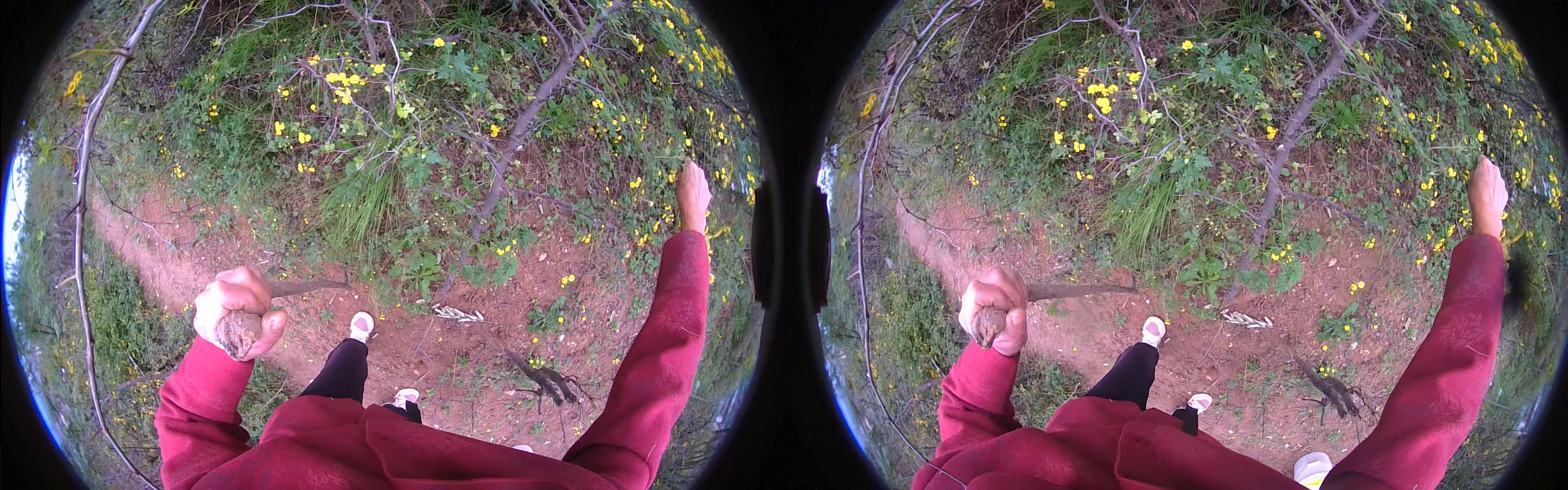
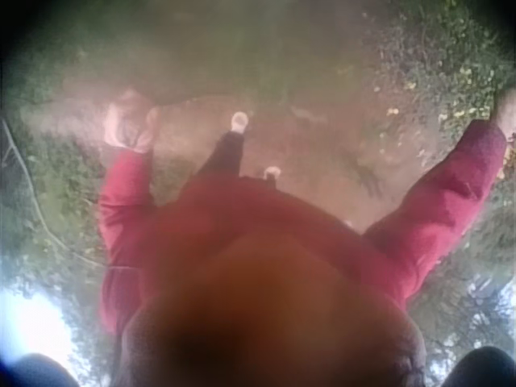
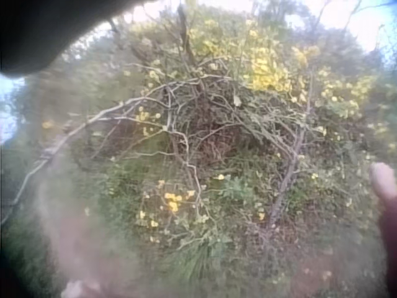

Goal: The person walks along a dirt path in a wooded area and repeatedly plucks small yellow flowers from bushes. They hold a white container in one hand and place the picked flowers into it. The person continues moving and picking flowers throughout the clip.

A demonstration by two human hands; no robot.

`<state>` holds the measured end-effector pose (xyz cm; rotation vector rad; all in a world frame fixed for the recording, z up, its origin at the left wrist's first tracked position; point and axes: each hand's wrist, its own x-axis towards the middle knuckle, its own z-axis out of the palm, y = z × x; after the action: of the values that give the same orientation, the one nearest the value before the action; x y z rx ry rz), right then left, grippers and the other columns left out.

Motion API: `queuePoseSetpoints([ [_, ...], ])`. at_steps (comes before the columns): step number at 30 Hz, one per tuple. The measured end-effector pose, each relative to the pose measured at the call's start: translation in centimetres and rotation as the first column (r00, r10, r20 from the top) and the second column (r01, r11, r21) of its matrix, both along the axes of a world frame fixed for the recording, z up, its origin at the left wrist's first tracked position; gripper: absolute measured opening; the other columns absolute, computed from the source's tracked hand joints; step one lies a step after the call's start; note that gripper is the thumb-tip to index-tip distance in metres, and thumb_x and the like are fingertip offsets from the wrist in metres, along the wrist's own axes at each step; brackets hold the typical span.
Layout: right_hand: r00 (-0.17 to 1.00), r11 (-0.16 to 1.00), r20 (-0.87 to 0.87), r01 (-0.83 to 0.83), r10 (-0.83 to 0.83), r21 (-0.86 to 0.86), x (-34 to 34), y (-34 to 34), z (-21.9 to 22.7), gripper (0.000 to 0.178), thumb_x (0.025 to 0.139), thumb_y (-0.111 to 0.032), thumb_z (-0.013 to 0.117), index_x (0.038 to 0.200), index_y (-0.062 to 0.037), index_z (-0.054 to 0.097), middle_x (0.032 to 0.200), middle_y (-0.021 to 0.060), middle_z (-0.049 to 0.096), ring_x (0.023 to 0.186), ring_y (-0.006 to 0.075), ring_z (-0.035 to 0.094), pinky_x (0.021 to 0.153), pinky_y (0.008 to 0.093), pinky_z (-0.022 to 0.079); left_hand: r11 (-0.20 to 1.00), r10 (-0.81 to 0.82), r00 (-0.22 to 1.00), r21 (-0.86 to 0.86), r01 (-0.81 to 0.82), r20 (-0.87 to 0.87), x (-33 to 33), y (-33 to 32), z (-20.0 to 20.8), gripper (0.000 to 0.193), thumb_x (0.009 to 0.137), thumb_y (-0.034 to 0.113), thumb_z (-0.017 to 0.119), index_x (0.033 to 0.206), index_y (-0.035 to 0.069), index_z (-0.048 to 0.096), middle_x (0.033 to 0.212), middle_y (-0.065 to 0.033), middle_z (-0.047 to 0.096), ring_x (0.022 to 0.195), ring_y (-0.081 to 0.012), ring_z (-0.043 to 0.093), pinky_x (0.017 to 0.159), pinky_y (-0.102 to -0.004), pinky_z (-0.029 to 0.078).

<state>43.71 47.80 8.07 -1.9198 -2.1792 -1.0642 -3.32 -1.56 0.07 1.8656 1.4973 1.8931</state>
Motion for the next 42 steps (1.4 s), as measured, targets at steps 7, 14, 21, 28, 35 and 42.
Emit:
queuePoseSetpoints([
  [7, 0.986, 0.991, -0.123, 0.102, -0.112, -0.081, -0.8, -1.9, 1.3, 0.022, 0.086, -0.021, 0.045, 0.098, -0.0073, 0.057, 0.106, 0.0175, 0.059, 0.096, 0.0366, 0.058, 0.076, 0.0472, 0.048, 0.999, 0.050, 0.998, -0.010, -0.051, -0.040, 0.8, -2.2, -0.5, 0.029, 0.075, 0.019, 0.071, 0.079, 0.005, 0.046, 0.060, -0.0048, 0.050, 0.050, -0.0163, 0.048, 0.045, -0.0301, 0.040],
  [14, 0.421, 0.876, -0.883, 0.482, -0.207, 0.024, 13.1, 0.3, 1.4, 0.041, 0.083, -0.042, 0.048, 0.098, -0.0076, 0.064, 0.103, 0.0083, 0.062, 0.094, 0.0269, 0.060, 0.076, 0.0371, 0.049, 1.000, 0.015, 0.996, 0.026, -0.017, 0.086, 3.3, -3.1, -1.9, 0.034, 0.082, 0.026, 0.065, 0.073, 0.010, 0.037, 0.061, -0.0009, 0.037, 0.053, -0.0108, 0.034, 0.048, -0.0247, 0.030],
  [21, -0.657, 0.911, -0.645, 0.173, 0.390, 0.374, 21.6, -8.0, 1.2, 0.017, 0.082, -0.015, 0.060, 0.094, -0.0042, 0.063, 0.094, 0.0091, 0.060, 0.080, 0.0223, 0.059, 0.066, 0.0365, 0.053, 0.996, 0.079, 0.996, 0.026, -0.081, 0.042, 5.4, -4.7, -3.0, 0.037, 0.081, 0.028, 0.066, 0.071, 0.007, 0.037, 0.060, -0.0026, 0.039, 0.053, -0.0119, 0.037, 0.047, -0.0259, 0.032],
  [28, -0.576, 0.837, -0.754, -0.206, 0.315, 0.507, 27.0, -22.6, 3.9, 0.030, 0.085, -0.025, 0.060, 0.109, -0.0081, 0.059, 0.092, 0.0056, 0.057, 0.063, 0.0121, 0.050, 0.052, 0.0227, 0.042, 0.996, 0.085, 0.990, -0.005, -0.086, -0.111, 7.6, -2.5, -3.2, 0.024, 0.084, 0.008, 0.059, 0.073, 0.006, 0.038, 0.065, -0.0025, 0.040, 0.060, -0.0119, 0.037, 0.056, -0.0252, 0.033],
  [35, -0.525, 0.891, -0.767, -0.036, 0.369, 0.453, 33.8, -38.1, 3.3, 0.038, 0.087, -0.031, 0.056, 0.117, -0.0089, 0.050, 0.116, 0.0057, 0.058, 0.058, 0.0041, 0.042, 0.047, 0.0194, 0.031, 0.998, 0.064, 0.980, -0.002, -0.066, -0.186, 9.7, -0.5, -3.1, 0.024, 0.078, 0.002, 0.064, 0.071, 0.005, 0.041, 0.061, -0.0029, 0.042, 0.054, -0.0114, 0.037, 0.050, -0.0241, 0.033],
  [42, -0.533, 0.845, -0.669, 0.193, 0.517, 0.499, 36.6, -56.8, 0.2, 0.025, 0.088, -0.029, 0.055, 0.106, -0.0117, 0.054, 0.087, -0.0032, 0.057, 0.049, 0.0024, 0.039, 0.037, 0.0178, 0.027, 1.000, -0.009, 0.978, -0.010, 0.007, -0.207, 12.2, 6.1, -2.2, 0.029, 0.075, 0.006, 0.069, 0.067, 0.007, 0.042, 0.055, 0.0014, 0.041, 0.049, -0.0057, 0.036, 0.045, -0.0223, 0.031],
])
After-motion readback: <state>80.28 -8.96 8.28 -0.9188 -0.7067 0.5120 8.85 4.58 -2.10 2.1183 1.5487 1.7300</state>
